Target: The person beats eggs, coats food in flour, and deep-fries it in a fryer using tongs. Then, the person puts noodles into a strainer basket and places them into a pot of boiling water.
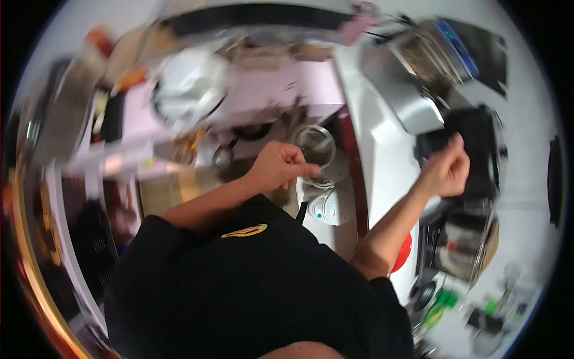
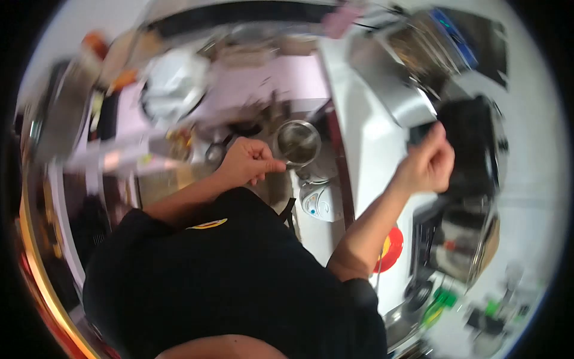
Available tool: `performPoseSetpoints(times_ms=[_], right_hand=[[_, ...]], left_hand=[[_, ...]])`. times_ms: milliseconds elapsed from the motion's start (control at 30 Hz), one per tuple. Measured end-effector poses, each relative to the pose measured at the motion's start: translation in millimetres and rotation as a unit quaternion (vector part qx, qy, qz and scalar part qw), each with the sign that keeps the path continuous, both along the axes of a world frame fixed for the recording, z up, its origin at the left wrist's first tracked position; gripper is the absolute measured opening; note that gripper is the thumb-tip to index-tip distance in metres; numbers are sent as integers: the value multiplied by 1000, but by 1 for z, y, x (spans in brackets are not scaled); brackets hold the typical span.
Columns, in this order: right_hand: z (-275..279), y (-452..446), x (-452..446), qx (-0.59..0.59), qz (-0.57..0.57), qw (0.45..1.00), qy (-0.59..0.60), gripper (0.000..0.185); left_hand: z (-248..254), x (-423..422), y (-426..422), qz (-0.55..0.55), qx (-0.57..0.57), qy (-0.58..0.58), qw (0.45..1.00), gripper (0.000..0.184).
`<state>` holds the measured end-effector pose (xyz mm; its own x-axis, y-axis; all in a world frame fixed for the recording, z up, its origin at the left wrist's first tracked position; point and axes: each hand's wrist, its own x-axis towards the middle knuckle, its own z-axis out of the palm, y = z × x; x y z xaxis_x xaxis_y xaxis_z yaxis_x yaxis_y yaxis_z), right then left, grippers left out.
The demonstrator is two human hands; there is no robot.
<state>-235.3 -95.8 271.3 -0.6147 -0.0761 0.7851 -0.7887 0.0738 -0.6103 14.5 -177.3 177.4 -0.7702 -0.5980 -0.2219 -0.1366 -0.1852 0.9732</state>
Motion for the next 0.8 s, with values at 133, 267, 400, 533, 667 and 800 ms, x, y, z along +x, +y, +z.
performPoseSetpoints(times_ms=[133,267,400,533,667,800], right_hand=[[-51,13,90,-64,213,975,3,22],[-148,21,236,235,590,772,-6,29],[-281,45,313,338,718,579,-188,49],[-355,53,338,738,538,357,-196,50],[-341,51,422,280,543,170,-773,47],[-316,14,490,290,433,218,-825,41]], left_hand=[[-79,54,69,245,166,6,955,29],[-144,100,118,367,394,273,797,39],[-93,159,129,529,381,178,737,55],[-58,233,134,408,-428,-27,806,58],[-144,277,125,214,-474,-104,848,60],[-285,373,115,262,-206,-222,916,55]])
